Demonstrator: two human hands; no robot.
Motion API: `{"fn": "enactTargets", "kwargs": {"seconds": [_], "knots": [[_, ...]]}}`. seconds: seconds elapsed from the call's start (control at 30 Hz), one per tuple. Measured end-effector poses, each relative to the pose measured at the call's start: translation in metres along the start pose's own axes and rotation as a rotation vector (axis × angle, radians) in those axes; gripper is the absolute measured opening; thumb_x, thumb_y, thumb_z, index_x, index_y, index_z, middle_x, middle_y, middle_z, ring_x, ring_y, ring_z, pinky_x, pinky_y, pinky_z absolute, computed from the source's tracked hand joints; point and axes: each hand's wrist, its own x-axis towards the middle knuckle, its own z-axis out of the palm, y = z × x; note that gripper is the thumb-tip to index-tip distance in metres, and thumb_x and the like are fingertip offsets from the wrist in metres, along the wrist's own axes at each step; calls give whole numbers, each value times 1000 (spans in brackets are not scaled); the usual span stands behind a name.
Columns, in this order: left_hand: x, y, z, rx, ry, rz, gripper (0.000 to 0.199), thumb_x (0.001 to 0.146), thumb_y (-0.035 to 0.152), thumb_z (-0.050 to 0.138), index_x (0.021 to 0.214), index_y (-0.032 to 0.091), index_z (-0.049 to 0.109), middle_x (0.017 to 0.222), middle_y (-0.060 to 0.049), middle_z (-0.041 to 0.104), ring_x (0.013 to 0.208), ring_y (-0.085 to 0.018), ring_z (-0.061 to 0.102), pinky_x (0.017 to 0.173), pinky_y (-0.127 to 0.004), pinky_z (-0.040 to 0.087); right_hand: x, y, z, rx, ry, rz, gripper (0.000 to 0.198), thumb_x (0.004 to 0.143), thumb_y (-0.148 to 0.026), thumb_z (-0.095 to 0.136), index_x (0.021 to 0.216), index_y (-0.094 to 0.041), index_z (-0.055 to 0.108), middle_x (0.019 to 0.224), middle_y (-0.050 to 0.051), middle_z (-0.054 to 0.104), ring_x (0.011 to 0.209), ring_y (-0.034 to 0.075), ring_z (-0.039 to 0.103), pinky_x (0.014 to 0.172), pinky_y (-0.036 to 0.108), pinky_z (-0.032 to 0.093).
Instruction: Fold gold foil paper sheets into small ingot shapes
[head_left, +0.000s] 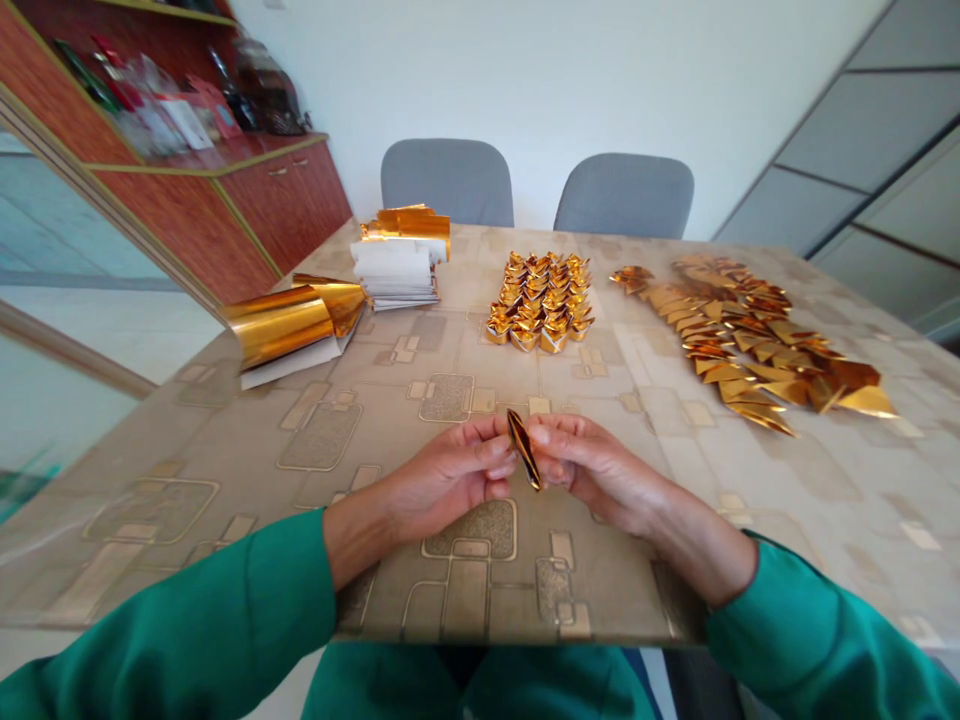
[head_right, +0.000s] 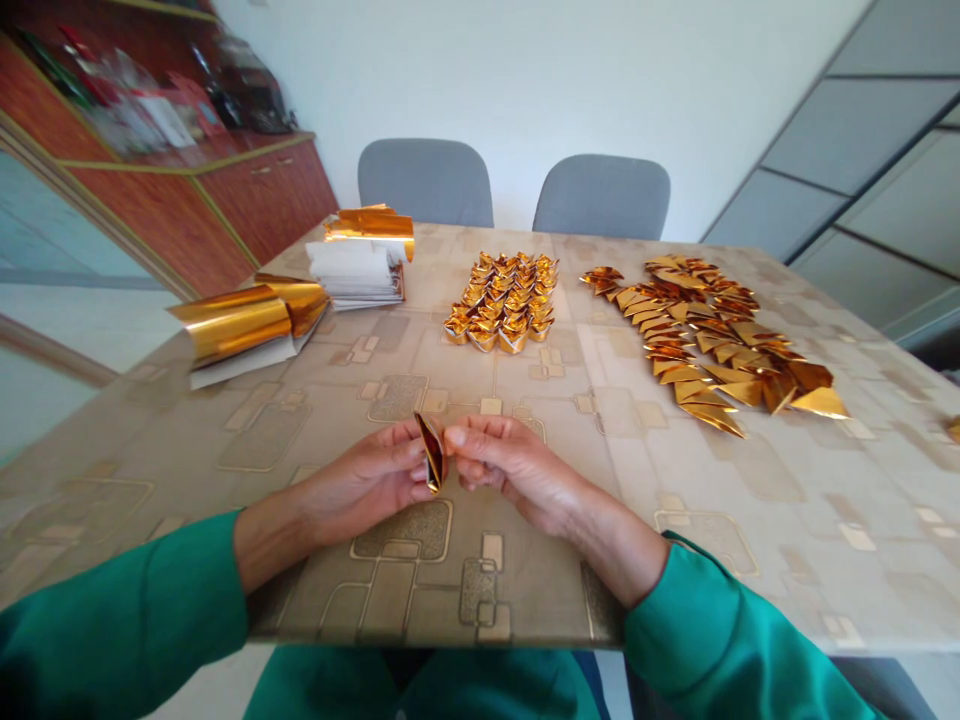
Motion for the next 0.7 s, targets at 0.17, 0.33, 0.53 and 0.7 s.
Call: {"fn": "enactTargets", "kwargs": {"seconds": [0.17, 0.33, 0.53, 0.7], "knots": [[-3, 0, 1, -52, -66, -53, 25, 71, 33, 84, 83, 16, 69, 65, 3, 47, 59, -7, 42, 57, -17, 40, -3, -4, -1, 128, -149, 87, 33, 85, -38, 68, 67, -19, 49, 42, -12, 38, 40, 5, 22, 46, 22, 23], [-4, 2, 0, -48, -40, -40, 26, 69, 29, 86, 83, 16, 68, 67, 3, 48, 60, -7, 45, 59, -18, 41, -7, -2, -4, 121, -176, 78, 29, 88, -40, 65, 72, -18, 55, 36, -12, 38, 34, 4, 17, 41, 21, 19], [-3, 5, 0, -46, -43, -29, 25, 71, 28, 85, 83, 14, 69, 65, 3, 48, 59, -6, 42, 58, -17, 41, -7, -6, -2, 214, -166, 117, 20, 86, -35, 68, 78, -18, 60, 35, -14, 36, 31, 3, 15, 38, 18, 18], [-2, 2, 2, -150, -49, -30, 15, 76, 19, 79, 78, 13, 66, 68, 3, 44, 56, -4, 39, 50, -14, 35, -2, -7, -2, 274, -112, 131, 24, 81, -31, 70, 69, -18, 54, 36, -14, 35, 31, 3, 15, 36, 17, 19]]}}
